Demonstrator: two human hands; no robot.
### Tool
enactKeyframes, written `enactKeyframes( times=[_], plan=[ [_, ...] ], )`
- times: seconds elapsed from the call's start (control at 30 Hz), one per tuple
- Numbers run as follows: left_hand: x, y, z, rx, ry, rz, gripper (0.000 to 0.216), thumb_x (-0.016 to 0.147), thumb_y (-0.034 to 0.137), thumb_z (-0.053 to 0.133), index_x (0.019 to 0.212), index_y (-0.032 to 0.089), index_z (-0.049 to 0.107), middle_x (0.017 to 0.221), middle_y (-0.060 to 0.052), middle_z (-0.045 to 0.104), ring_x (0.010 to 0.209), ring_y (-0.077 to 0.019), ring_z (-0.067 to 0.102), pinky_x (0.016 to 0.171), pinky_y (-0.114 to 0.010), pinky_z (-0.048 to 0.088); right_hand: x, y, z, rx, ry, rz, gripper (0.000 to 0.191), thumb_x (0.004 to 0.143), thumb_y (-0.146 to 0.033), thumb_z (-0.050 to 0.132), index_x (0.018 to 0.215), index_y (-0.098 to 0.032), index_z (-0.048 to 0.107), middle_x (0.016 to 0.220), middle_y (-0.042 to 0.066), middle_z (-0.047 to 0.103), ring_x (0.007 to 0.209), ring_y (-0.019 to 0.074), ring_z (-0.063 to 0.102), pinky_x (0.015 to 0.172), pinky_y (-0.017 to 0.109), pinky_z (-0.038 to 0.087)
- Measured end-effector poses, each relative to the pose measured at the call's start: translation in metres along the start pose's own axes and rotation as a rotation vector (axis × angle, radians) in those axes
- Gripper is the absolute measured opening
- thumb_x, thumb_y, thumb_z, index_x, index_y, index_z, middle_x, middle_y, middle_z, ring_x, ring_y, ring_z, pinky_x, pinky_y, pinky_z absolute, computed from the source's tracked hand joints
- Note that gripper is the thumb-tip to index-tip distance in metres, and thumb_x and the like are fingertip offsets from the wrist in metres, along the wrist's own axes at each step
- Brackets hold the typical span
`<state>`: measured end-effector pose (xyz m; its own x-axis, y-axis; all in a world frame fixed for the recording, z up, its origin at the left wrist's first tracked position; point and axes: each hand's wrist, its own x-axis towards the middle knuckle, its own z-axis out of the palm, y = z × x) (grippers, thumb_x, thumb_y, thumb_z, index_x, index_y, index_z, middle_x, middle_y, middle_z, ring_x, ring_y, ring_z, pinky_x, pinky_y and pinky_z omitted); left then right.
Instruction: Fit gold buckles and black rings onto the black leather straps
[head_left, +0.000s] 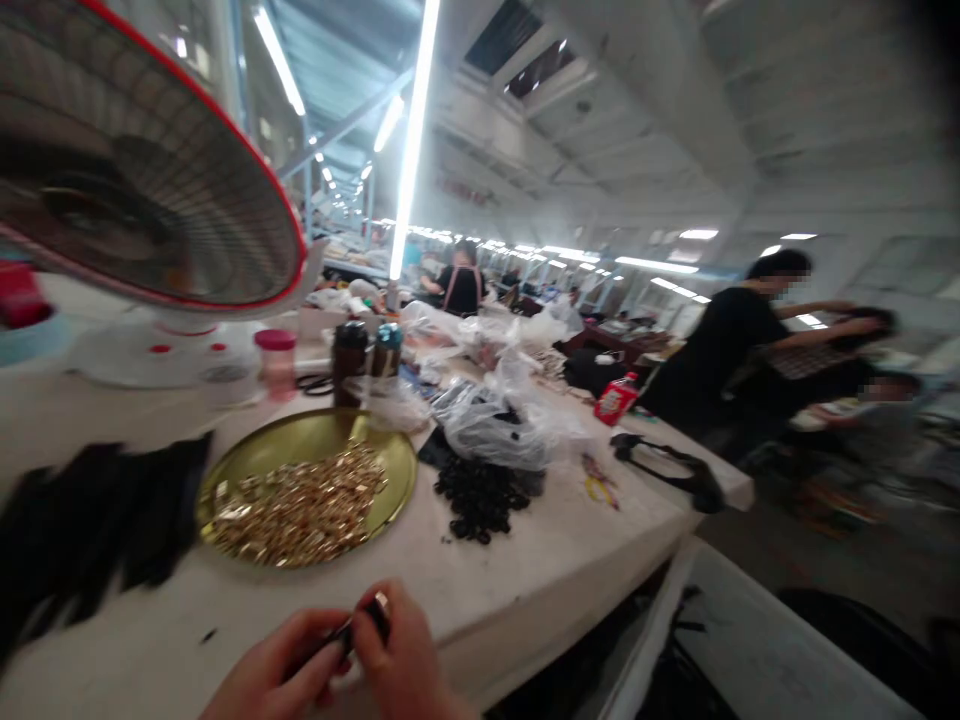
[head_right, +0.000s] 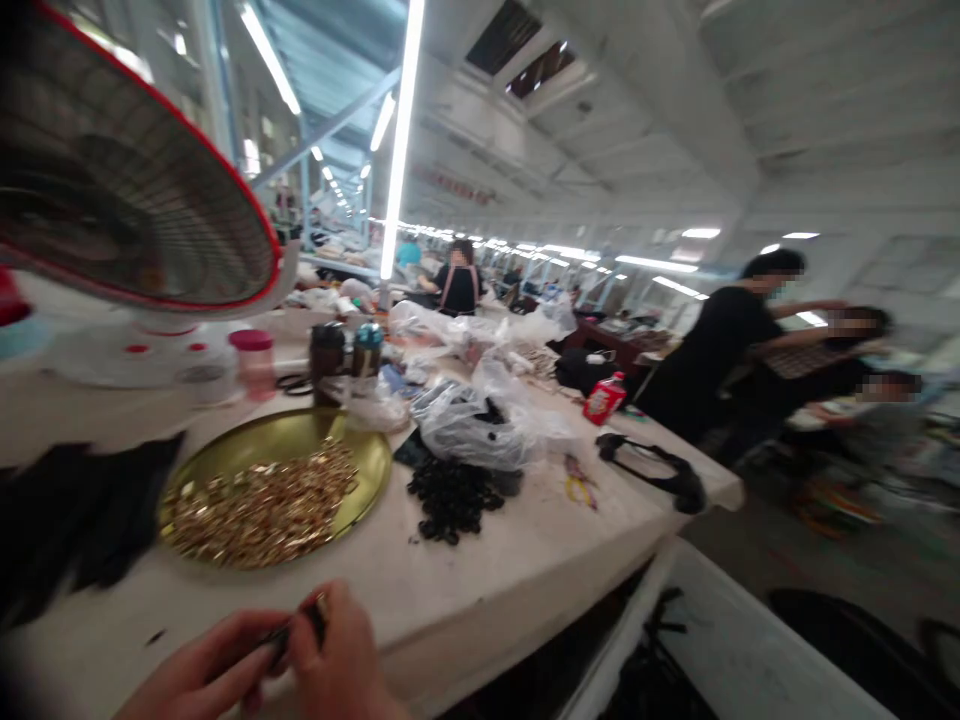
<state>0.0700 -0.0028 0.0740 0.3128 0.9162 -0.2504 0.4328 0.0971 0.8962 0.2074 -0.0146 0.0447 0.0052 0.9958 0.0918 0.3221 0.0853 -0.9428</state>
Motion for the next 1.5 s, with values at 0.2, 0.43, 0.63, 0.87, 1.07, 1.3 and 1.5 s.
enactKeyframes(
  times=[0.2, 0.43, 0.63, 0.87, 1.07, 1.3, 1.5],
  plan=[
    [-0.022, 0.009, -0.006, -0.132, -0.07, 0.044, 0.034, 0.074, 0.031, 0.047, 0.1, 0.01, 0.052, 0.077, -0.004, 0.062, 0.066, -0.0142, 0.057, 0.065, -0.027, 0.045, -0.002, -0.009, -0.009, 0.052, -0.104, 0.036, 0.012, 0.078, -0.029, 0.045, 0.076, -0.018, 0.046, 0.054, -0.004, 0.05, 0.05, 0.0101, 0.047, 0.048, 0.02, 0.035],
    [-0.027, 0.005, -0.002, -0.209, -0.094, 0.026, 0.028, 0.074, 0.027, 0.046, 0.093, 0.011, 0.056, 0.08, -0.004, 0.061, 0.066, -0.0127, 0.055, 0.064, -0.024, 0.044, -0.011, -0.003, -0.005, -0.08, 0.001, 0.005, 0.015, 0.078, -0.031, 0.044, 0.076, -0.017, 0.048, 0.057, -0.003, 0.049, 0.05, 0.0109, 0.046, 0.048, 0.021, 0.036],
    [-0.021, 0.001, 0.005, -0.249, -0.057, 0.005, 0.03, 0.071, 0.026, 0.05, 0.095, 0.01, 0.056, 0.079, -0.005, 0.063, 0.07, -0.0146, 0.057, 0.067, -0.026, 0.044, -0.011, -0.001, -0.015, -0.248, -0.048, -0.124, 0.01, 0.078, -0.028, 0.046, 0.077, -0.019, 0.05, 0.058, -0.003, 0.051, 0.052, 0.0114, 0.047, 0.05, 0.022, 0.036],
    [-0.025, -0.003, 0.005, -0.211, -0.15, -0.025, 0.03, 0.069, 0.028, 0.051, 0.094, 0.013, 0.059, 0.07, -0.001, 0.063, 0.067, -0.0144, 0.057, 0.06, -0.022, 0.041, -0.014, 0.001, -0.032, -0.257, -0.301, -0.22, 0.006, 0.077, -0.021, 0.046, 0.076, -0.019, 0.051, 0.059, -0.003, 0.051, 0.053, 0.01, 0.046, 0.05, 0.02, 0.035],
    [-0.026, 0.0, 0.007, -0.192, -0.157, -0.014, 0.034, 0.065, 0.019, 0.049, 0.097, 0.013, 0.059, 0.074, -0.001, 0.065, 0.069, -0.0139, 0.057, 0.063, -0.022, 0.041, -0.012, 0.0, -0.033, -0.26, -0.342, -0.269, 0.007, 0.077, -0.018, 0.046, 0.076, -0.019, 0.052, 0.066, -0.002, 0.055, 0.06, 0.0109, 0.049, 0.056, 0.021, 0.037],
    [-0.023, 0.005, 0.0, -0.272, -0.196, -0.01, 0.037, 0.074, 0.027, 0.045, 0.107, 0.012, 0.053, 0.09, -0.005, 0.064, 0.075, -0.0155, 0.06, 0.068, -0.025, 0.044, -0.011, 0.002, -0.032, -0.147, -0.292, -0.156, 0.007, 0.078, -0.021, 0.045, 0.075, -0.019, 0.051, 0.058, -0.005, 0.046, 0.053, 0.0091, 0.043, 0.05, 0.019, 0.034],
    [-0.018, 0.004, 0.004, -0.251, -0.23, 0.018, 0.034, 0.074, 0.025, 0.045, 0.103, 0.012, 0.056, 0.086, -0.004, 0.064, 0.073, -0.0151, 0.059, 0.068, -0.025, 0.045, -0.009, -0.003, -0.04, -0.213, -0.392, -0.247, 0.008, 0.077, -0.016, 0.044, 0.076, -0.019, 0.052, 0.069, -0.002, 0.055, 0.064, 0.0106, 0.049, 0.061, 0.021, 0.037]
  ],
)
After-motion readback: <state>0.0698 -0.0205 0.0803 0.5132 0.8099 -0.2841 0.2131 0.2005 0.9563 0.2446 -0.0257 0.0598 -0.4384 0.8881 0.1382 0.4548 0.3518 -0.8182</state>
